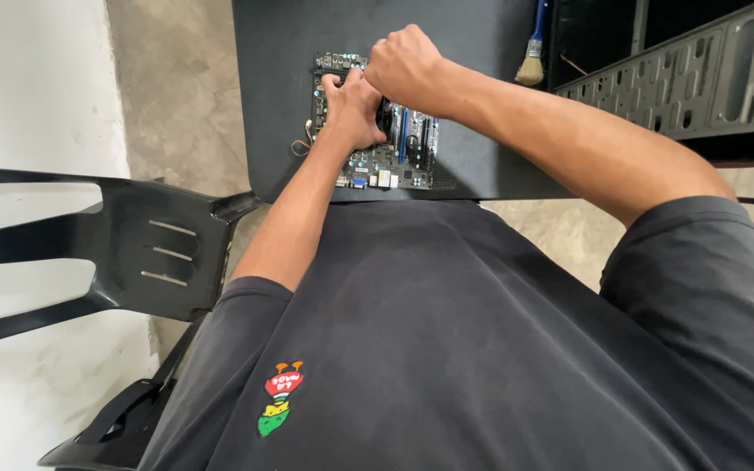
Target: Installing a CPU cooler and RAM onto a motherboard and then mounting the motherboard into a computer case.
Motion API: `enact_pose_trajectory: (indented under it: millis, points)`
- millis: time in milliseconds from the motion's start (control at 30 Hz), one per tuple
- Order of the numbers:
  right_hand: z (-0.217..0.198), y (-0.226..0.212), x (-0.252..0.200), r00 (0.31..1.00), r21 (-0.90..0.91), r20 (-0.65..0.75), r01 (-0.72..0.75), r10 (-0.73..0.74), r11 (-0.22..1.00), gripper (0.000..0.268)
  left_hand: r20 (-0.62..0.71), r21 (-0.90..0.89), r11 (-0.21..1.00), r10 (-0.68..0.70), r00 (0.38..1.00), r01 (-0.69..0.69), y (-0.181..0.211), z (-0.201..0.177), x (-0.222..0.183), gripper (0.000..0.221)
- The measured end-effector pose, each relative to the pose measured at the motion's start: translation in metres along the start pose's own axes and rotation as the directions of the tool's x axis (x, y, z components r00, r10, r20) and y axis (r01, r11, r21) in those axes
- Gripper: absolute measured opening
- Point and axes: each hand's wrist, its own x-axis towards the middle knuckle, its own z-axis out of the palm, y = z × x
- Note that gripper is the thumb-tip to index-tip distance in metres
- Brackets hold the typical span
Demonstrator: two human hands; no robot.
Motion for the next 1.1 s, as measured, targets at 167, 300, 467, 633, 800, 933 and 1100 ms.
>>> enact_pose_trajectory:
  millis: [167,300,467,633,800,933,1100]
  points:
    - [-0.004,-0.002,-0.006,1.000,0.075,0.013,-0.011,0.011,0.997,0.016,0.037,0.041,0.999,0.002,0.999,-0.004,0.000,0.000,0.001,0.048]
    - [0.007,0.004,0.004,0.998,0.004,-0.052,0.035,-0.035,0.999,0.011,0.092,0.107,0.994,-0.020,0.996,0.010,0.000,0.003,0.000,0.038]
    - [0.001,0.007,0.009,0.986,0.117,0.136,-0.116,0.099,0.986,0.024,-0.130,0.006,0.997,0.075,0.989,-0.075,-0.003,0.009,-0.001,0.051]
    - [0.014,0.001,0.000,0.998,0.028,-0.033,0.051,-0.050,0.998,0.013,-0.038,0.068,0.997,0.032,0.999,-0.030,-0.004,0.017,0.002,0.045]
    - [-0.016,-0.006,-0.002,0.998,-0.021,0.059,0.032,-0.031,0.999,0.021,0.057,0.069,0.998,-0.016,0.998,0.012,-0.001,0.008,-0.004,0.036]
    - [-0.022,-0.002,0.001,0.977,0.088,0.201,-0.091,0.072,0.992,0.029,-0.167,0.063,0.996,0.077,0.983,-0.067,-0.010,0.023,0.011,0.054]
    - [-0.026,-0.004,-0.007,0.960,0.028,0.275,-0.065,0.055,0.997,0.026,0.029,0.049,0.999,0.011,1.000,-0.012,0.003,-0.003,-0.002,0.044]
